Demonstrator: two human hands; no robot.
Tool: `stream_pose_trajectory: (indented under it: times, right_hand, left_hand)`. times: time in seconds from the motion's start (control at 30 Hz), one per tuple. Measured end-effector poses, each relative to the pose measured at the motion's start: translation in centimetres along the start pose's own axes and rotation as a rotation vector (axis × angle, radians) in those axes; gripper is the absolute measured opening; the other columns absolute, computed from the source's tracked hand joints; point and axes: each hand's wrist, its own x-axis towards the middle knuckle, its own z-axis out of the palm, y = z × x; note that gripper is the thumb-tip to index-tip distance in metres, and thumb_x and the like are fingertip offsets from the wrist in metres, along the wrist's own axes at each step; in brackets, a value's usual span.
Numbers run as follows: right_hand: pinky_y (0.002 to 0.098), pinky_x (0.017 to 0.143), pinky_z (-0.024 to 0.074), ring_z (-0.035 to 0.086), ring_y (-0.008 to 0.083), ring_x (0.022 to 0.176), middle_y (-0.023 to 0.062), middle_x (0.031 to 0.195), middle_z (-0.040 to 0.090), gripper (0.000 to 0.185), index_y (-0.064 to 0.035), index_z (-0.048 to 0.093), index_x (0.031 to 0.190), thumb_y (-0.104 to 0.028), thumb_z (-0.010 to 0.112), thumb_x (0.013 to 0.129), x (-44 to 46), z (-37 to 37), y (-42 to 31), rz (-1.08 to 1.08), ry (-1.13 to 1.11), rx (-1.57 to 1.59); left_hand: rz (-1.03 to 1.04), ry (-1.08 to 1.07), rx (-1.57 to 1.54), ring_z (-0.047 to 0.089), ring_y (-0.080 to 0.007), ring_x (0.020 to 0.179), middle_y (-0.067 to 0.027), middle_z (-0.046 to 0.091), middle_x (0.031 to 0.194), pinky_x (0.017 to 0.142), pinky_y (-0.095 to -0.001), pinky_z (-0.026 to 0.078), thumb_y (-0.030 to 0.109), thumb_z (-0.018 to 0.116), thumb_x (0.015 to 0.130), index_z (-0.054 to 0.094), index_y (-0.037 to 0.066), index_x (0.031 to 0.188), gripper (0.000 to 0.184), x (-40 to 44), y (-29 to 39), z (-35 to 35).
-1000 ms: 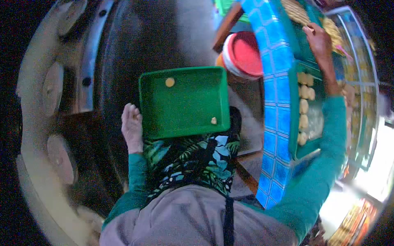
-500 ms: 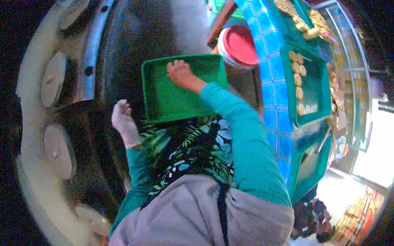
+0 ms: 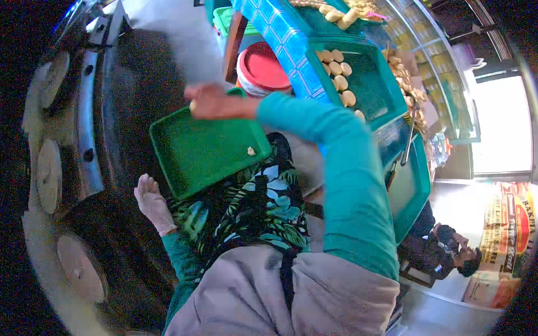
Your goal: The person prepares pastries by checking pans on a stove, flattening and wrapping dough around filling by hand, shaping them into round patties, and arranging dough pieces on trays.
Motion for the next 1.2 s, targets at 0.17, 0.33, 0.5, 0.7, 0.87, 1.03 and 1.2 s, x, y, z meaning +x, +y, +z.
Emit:
stream_pose_trajectory:
  times: [0.17,0.33,0.5,0.7,0.87,1.03,1.2]
  right_hand:
    - [0.0324,0.069,0.0526,0.065,0.0202,0.077,0.0097,0.092,0.069,0.033,-0.0092,0.067,0.098,-0.034,0.073,0.076,1.7,-21.9,9.0,0.312,0.369,-0.273]
    - [0.0386,0.082,0.051,0.066,0.0268,0.093,0.0132,0.099,0.069,0.052,-0.0096,0.069,0.101,-0.047,0.075,0.065,-3.2,-34.4,29.7,0.635,0.521,-0.499]
    - [0.0432,0.083,0.0499,0.065,0.0322,0.096,0.017,0.101,0.068,0.052,-0.0097,0.066,0.109,-0.043,0.07,0.07,-3.6,-34.8,35.0,0.578,0.336,-0.768]
    - [0.0431,0.06,0.0542,0.067,0.0305,0.064,0.0202,0.083,0.068,0.029,-0.005,0.066,0.102,-0.022,0.051,0.083,-3.0,-31.3,33.8,0.674,0.379,-0.749]
    - [0.0388,0.058,0.0528,0.066,0.0272,0.065,0.0176,0.077,0.067,0.025,-0.0034,0.067,0.097,-0.015,0.054,0.079,-1.2,-30.7,23.8,0.559,0.411,-0.899]
    - [0.0394,0.07,0.0511,0.065,0.0272,0.077,0.0145,0.088,0.067,0.028,-0.0055,0.065,0.103,-0.017,0.06,0.078,-0.5,-18.9,12.7,-0.138,0.079,-0.067]
    - [0.0442,0.056,0.0495,0.064,0.0325,0.066,0.0189,0.074,0.064,0.018,-0.0006,0.064,0.076,-0.017,0.066,0.07,-4.7,-2.2,2.6,-0.005,-0.894,-0.157]
  left_hand:
    - [-0.175,-0.221,-0.799,0.05,-0.0298,0.121,-0.0176,0.049,0.136,0.104,-0.041,0.039,0.034,0.037,0.101,0.043,-0.005,0.134,0.051,2.2,-2.3,-4.5]
    - [-0.232,0.002,-0.697,0.044,-0.03,0.126,-0.019,0.045,0.139,0.109,-0.043,0.033,0.037,0.036,0.101,0.039,-0.006,0.136,0.056,1.9,-1.3,-2.7]
    - [-0.179,-0.02,-0.588,0.042,-0.0304,0.128,-0.0199,0.04,0.142,0.111,-0.0439,0.031,0.036,0.034,0.102,0.035,-0.007,0.138,0.056,1.7,-0.6,-1.5]
    - [-0.223,-0.14,-0.731,0.042,-0.0339,0.128,-0.0235,0.042,0.139,0.112,-0.0467,0.029,0.033,0.037,0.101,0.037,-0.008,0.136,0.055,2.6,-1.2,-2.8]
    - [-0.213,-0.116,-0.712,0.041,-0.035,0.128,-0.0219,0.041,0.14,0.112,-0.0473,0.029,0.029,0.044,0.099,0.036,-0.009,0.134,0.053,2.6,-1.4,-2.7]
    - [-0.164,-0.093,-0.574,0.049,-0.0333,0.122,-0.0218,0.05,0.133,0.107,-0.046,0.037,0.03,0.041,0.1,0.047,-0.006,0.129,0.047,2.3,-1.8,-1.3]
    - [-0.113,-0.077,-0.409,0.058,-0.027,0.11,-0.0158,0.06,0.122,0.099,-0.0401,0.045,0.023,0.048,0.097,0.057,-0.002,0.119,0.035,2.1,-2.2,0.2]
